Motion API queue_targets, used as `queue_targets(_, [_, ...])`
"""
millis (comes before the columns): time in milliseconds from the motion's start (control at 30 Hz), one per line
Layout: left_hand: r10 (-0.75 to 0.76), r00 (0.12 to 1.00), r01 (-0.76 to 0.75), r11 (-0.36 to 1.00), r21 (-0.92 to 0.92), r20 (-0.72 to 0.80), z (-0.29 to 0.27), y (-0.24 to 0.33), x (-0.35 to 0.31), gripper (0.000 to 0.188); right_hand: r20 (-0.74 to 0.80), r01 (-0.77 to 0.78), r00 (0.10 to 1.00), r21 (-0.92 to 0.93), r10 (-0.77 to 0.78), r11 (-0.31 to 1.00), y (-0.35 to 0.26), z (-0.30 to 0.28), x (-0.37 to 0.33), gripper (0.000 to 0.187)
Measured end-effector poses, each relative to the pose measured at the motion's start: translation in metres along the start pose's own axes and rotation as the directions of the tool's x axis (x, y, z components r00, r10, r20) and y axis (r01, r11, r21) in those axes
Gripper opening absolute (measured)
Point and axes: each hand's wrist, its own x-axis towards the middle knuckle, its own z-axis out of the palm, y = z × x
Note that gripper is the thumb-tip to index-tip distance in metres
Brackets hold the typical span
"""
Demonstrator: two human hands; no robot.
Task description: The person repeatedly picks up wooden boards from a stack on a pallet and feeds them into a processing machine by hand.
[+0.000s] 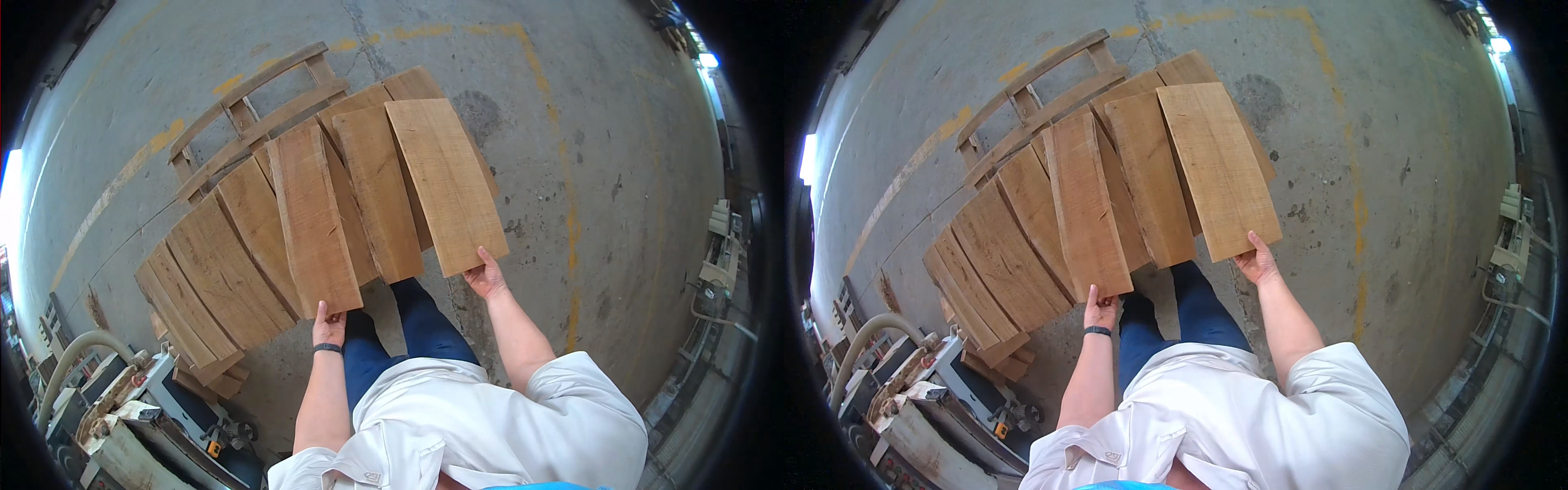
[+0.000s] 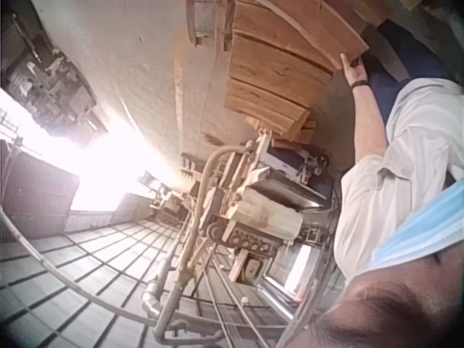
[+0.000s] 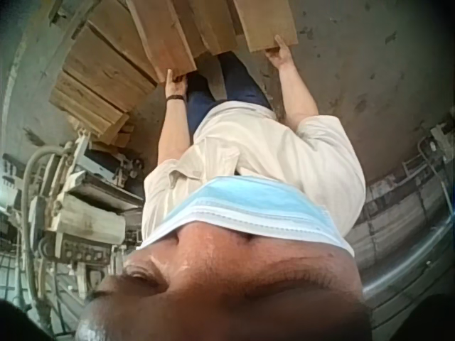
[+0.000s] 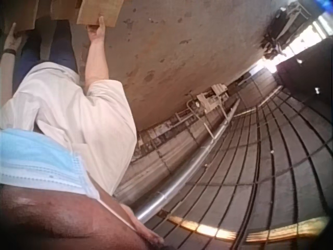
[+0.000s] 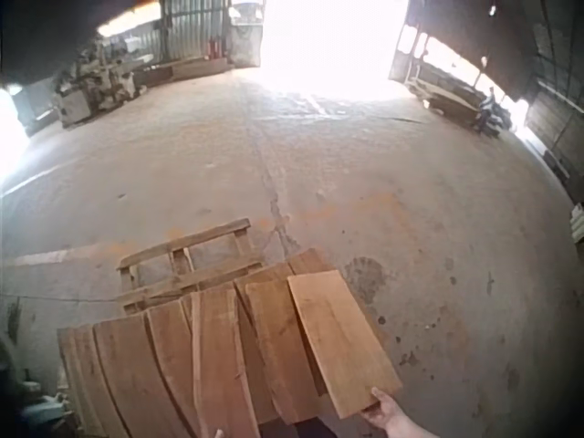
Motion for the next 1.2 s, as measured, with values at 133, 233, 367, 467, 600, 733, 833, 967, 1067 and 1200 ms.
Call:
queue_targets(133, [0.01, 0.976, -0.043, 0.988, 0.149, 0.217, 0.026, 0.049, -0.053, 0.04, 0.145, 0.112, 0.986, -0.197, -0.084, 0.974, -0.03, 0.031, -0.048, 0.054])
queue_targets(233, [0.073, 0.933, -0.167, 0.955, 0.245, 0.351, 0.038, 0.087, -0.082, 0.049, 0.167, 0.268, 0.96, -0.304, -0.226, 0.914, -0.018, 0.053, -0.085, 0.055])
queue_targets(367, [0.332, 0.871, -0.476, 0.753, 0.454, 0.363, 0.046, 0.125, -0.118, 0.044, 0.291, 0.559, 0.797, -0.688, -0.529, 0.463, 0.017, 0.041, -0.141, 0.053])
queue_targets(467, [0.349, 0.431, -0.816, -0.243, 0.525, 0.832, 0.052, 0.137, -0.169, 0.063, 0.3, 0.454, 0.761, -0.88, -0.575, 0.141, 0.054, -0.006, -0.185, 0.051])
queue_targets(600, [0.292, 0.326, -0.781, -0.452, 0.431, 0.899, 0.007, 0.17, -0.211, 0.064, 0.375, 0.33, 0.665, -0.923, -0.647, -0.196, 0.136, -0.007, -0.256, 0.062])
queue_targets(733, [0.233, 0.379, -0.781, -0.438, 0.445, 0.895, -0.042, 0.166, -0.262, 0.063, 0.312, 0.281, 0.644, -0.946, -0.699, -0.163, 0.185, -0.058, -0.311, 0.063])
queue_targets(833, [0.232, 0.337, -0.855, -0.33, 0.4, 0.912, -0.09, 0.16, -0.283, 0.064, 0.128, 0.279, 0.743, -0.951, -0.657, 0.131, 0.196, -0.102, -0.327, 0.053])
queue_targets(967, [0.34, 0.586, -0.81, 0.245, 0.533, 0.735, -0.181, 0.165, -0.278, 0.052, 0.28, 0.576, 0.658, -0.786, -0.699, 0.227, 0.212, -0.076, -0.365, 0.048])
queue_targets(1067, [0.362, 0.729, -0.678, 0.497, 0.541, 0.581, -0.203, 0.141, -0.32, 0.048, 0.202, 0.613, 0.672, -0.692, -0.713, 0.381, 0.203, -0.104, -0.374, 0.046])
queue_targets(1200, [0.29, 0.812, -0.539, 0.705, 0.461, 0.505, -0.26, 0.118, -0.368, 0.052, 0.078, 0.602, 0.772, -0.408, -0.63, 0.687, 0.197, -0.112, -0.424, 0.043])
